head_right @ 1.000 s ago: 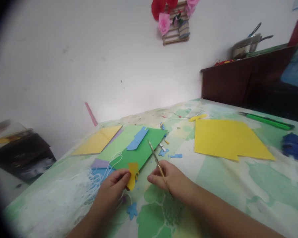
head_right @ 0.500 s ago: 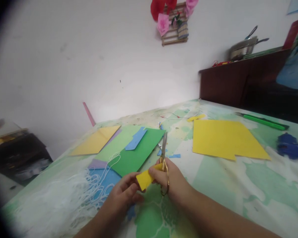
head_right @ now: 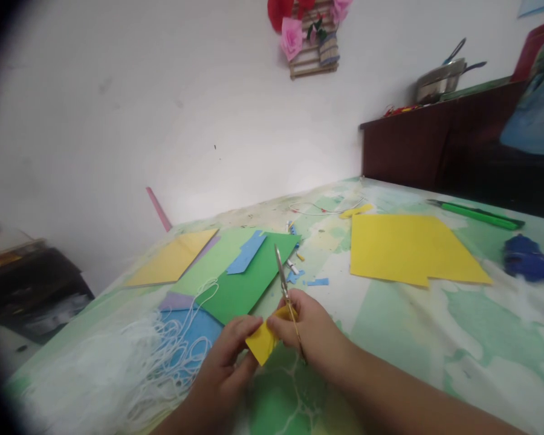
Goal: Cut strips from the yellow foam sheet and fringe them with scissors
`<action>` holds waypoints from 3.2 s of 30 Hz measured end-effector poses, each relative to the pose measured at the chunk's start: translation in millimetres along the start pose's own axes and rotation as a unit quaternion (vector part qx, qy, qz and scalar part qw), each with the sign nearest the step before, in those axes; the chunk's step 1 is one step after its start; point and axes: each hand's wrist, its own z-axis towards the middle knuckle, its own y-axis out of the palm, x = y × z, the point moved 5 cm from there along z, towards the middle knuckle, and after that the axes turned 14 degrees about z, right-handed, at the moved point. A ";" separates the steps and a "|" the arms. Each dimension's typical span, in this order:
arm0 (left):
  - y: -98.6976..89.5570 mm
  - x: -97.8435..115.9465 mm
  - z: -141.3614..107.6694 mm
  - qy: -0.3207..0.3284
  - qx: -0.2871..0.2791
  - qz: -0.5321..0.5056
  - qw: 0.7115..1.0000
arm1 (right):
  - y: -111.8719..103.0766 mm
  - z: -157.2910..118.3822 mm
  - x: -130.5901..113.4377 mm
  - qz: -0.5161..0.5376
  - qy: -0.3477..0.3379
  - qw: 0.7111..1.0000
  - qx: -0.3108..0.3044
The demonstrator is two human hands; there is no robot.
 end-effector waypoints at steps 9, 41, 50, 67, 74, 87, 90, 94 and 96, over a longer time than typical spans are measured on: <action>-12.0 5.0 -0.2 -0.036 0.021 -0.030 0.999 | 1.3 1.7 13.3 -0.124 0.050 0.990 -0.044; -14.1 -29.3 7.9 -0.328 0.018 -0.173 0.929 | -5.8 -4.2 1.2 -0.478 0.019 0.873 -0.090; -17.8 -15.0 8.6 -0.273 0.020 -0.148 0.950 | -3.5 -4.9 5.8 -0.453 0.016 0.887 -0.090; -13.6 -10.5 6.3 -0.270 0.012 -0.193 0.943 | -1.4 -7.6 5.3 -0.456 0.016 0.883 -0.106; -16.3 -16.7 5.2 -0.283 0.057 -0.141 0.947 | -0.5 -9.7 4.5 -0.459 0.010 0.881 -0.115; -14.5 -20.5 5.6 -0.250 0.049 -0.133 0.958 | -0.3 -9.6 3.8 -0.466 0.005 0.877 -0.117; -13.5 -19.7 5.1 -0.252 0.025 -0.123 0.959 | -0.9 -9.6 3.7 -0.461 0.010 0.880 -0.117; -12.5 -17.3 3.9 -0.264 0.008 -0.141 0.954 | -0.6 -9.8 3.6 -0.456 0.016 0.882 -0.120; -12.5 -16.8 3.7 -0.268 0.013 -0.154 0.951 | -0.2 -9.8 2.9 -0.454 0.013 0.883 -0.120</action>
